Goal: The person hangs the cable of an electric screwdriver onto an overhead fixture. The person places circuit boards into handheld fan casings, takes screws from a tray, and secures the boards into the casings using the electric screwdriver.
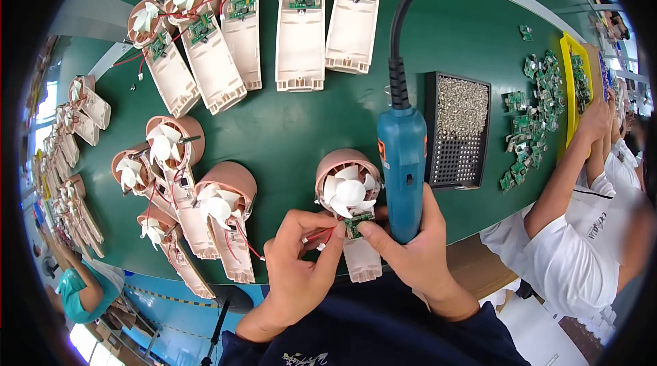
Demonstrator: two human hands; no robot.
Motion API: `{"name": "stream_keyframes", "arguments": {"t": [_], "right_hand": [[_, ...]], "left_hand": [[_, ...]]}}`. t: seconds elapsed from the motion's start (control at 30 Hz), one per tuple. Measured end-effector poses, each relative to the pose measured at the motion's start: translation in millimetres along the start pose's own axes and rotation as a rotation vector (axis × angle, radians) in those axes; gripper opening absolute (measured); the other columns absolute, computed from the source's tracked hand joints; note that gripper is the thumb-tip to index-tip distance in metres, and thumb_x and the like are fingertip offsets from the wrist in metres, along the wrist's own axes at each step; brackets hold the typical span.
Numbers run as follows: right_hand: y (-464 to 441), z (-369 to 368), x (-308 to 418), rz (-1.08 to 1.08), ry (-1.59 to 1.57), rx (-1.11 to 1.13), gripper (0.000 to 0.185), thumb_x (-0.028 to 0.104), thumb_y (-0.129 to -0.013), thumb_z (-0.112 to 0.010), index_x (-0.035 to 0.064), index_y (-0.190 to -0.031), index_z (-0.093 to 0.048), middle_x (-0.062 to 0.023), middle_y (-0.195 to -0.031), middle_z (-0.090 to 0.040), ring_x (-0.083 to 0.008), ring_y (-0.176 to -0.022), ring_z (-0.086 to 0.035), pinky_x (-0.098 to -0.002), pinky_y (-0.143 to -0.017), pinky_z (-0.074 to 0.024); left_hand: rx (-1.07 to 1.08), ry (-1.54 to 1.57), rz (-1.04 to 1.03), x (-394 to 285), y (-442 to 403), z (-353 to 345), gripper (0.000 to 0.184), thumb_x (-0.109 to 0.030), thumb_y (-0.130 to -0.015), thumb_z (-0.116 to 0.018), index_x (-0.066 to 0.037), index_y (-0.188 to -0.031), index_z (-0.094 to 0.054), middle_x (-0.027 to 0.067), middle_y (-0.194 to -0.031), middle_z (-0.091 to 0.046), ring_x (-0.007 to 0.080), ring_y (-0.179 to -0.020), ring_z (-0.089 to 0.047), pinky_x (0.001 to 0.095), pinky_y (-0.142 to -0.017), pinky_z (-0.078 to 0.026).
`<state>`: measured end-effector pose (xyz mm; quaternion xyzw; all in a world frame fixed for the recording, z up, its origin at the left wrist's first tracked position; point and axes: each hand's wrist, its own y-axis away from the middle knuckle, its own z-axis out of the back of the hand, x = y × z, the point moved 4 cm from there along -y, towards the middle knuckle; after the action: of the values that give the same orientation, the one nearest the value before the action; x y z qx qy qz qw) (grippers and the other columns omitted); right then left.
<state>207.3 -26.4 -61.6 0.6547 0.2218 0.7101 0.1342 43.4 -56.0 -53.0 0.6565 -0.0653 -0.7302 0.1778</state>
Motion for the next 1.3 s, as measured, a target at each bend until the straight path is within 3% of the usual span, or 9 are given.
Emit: {"name": "stream_keyframes", "arguments": {"t": [0.67, 0.77, 0.83, 0.93, 1.07, 1.13, 1.2, 1.27, 1.3], "right_hand": [[-3, -4, 2, -0.026, 0.053, -0.042, 0.054, 0.011, -0.079, -0.080, 0.0001, -0.122, -0.049, -0.0044, -0.088, -0.068, -0.0066, -0.073, -0.062, -0.0236, -0.066, -0.0513], [-2, -6, 4, 0.008, 0.091, -0.081, 0.054, 0.010, -0.079, -0.080, 0.0004, -0.122, -0.049, -0.0041, -0.086, -0.068, -0.0065, -0.072, -0.062, -0.0237, -0.066, -0.0516], [0, -7, 3, 0.018, 0.074, -0.097, 0.053, 0.010, -0.079, -0.079, 0.0007, -0.122, -0.049, -0.0042, -0.084, -0.068, -0.0067, -0.072, -0.062, -0.0244, -0.065, -0.0519], [-1, -6, 6, 0.050, 0.123, -0.083, 0.052, 0.010, -0.080, -0.079, 0.0006, -0.122, -0.049, -0.0048, -0.085, -0.068, -0.0070, -0.073, -0.063, -0.0249, -0.065, -0.0522], [-2, -7, 5, 0.053, 0.132, -0.089, 0.052, 0.010, -0.081, -0.078, 0.0005, -0.122, -0.049, -0.0046, -0.085, -0.069, -0.0070, -0.073, -0.063, -0.0249, -0.065, -0.0522], [-2, -7, 3, 0.090, 0.142, -0.107, 0.052, 0.009, -0.081, -0.078, -0.0001, -0.123, -0.048, -0.0075, -0.091, -0.069, -0.0084, -0.074, -0.064, -0.0246, -0.067, -0.0524], [5, 1, 0, 0.119, 0.018, -0.136, 0.051, 0.008, -0.083, -0.075, -0.0006, -0.124, -0.047, -0.0101, -0.095, -0.069, -0.0084, -0.072, -0.063, -0.0238, -0.064, -0.0515], [17, 15, 10, 0.161, -0.337, -0.113, 0.048, 0.022, -0.094, -0.065, -0.0018, -0.129, -0.043, -0.0182, -0.104, -0.067, -0.0098, -0.059, -0.058, -0.0225, -0.049, -0.0457], [16, 30, 21, 0.255, -0.396, -0.074, 0.064, 0.051, -0.099, -0.047, -0.0024, -0.133, -0.037, -0.0202, -0.101, -0.067, -0.0118, -0.049, -0.052, -0.0237, -0.039, -0.0386]], "left_hand": [[-0.075, -0.003, -0.044, 3, 1, -3, 0.016, 0.004, -0.084, -0.069, 0.003, -0.092, -0.055, 0.0142, -0.089, -0.070, 0.0142, -0.079, -0.070, 0.0251, -0.072, -0.056], [-0.073, -0.002, -0.089, 5, 1, -2, 0.017, 0.004, -0.084, -0.069, 0.003, -0.096, -0.057, 0.0147, -0.089, -0.070, 0.0150, -0.077, -0.070, 0.0261, -0.069, -0.056], [-0.009, -0.183, -0.249, -2, 2, -3, 0.025, 0.005, -0.082, -0.070, 0.003, -0.105, -0.061, 0.0155, -0.093, -0.068, 0.0182, -0.074, -0.068, 0.0278, -0.066, -0.055], [0.062, -0.197, -0.272, -11, 0, -4, 0.034, 0.005, -0.078, -0.073, 0.000, -0.111, -0.065, 0.0159, -0.097, -0.066, 0.0216, -0.073, -0.066, 0.0297, -0.065, -0.054], [0.085, -0.287, -0.294, -6, -3, -2, 0.035, 0.004, -0.075, -0.076, -0.001, -0.108, -0.068, 0.0149, -0.099, -0.065, 0.0221, -0.072, -0.066, 0.0302, -0.064, -0.054], [0.071, -0.230, -0.213, -1, -5, -3, 0.036, 0.006, -0.073, -0.078, -0.001, -0.108, -0.071, 0.0108, -0.100, -0.065, 0.0129, -0.080, -0.064, 0.0227, -0.066, -0.054], [0.070, -0.199, -0.217, -4, -8, -6, 0.036, 0.007, -0.073, -0.078, -0.001, -0.108, -0.071, 0.0104, -0.100, -0.065, 0.0122, -0.079, -0.064, 0.0223, -0.066, -0.054], [0.056, -0.199, -0.211, -8, -15, -8, 0.037, 0.008, -0.072, -0.078, 0.000, -0.107, -0.071, 0.0103, -0.100, -0.064, 0.0110, -0.077, -0.064, 0.0217, -0.067, -0.055], [0.050, -0.179, -0.211, -10, -19, -10, 0.034, 0.007, -0.073, -0.078, 0.000, -0.105, -0.072, 0.0127, -0.097, -0.065, 0.0181, -0.076, -0.067, 0.0279, -0.066, -0.059]]}}
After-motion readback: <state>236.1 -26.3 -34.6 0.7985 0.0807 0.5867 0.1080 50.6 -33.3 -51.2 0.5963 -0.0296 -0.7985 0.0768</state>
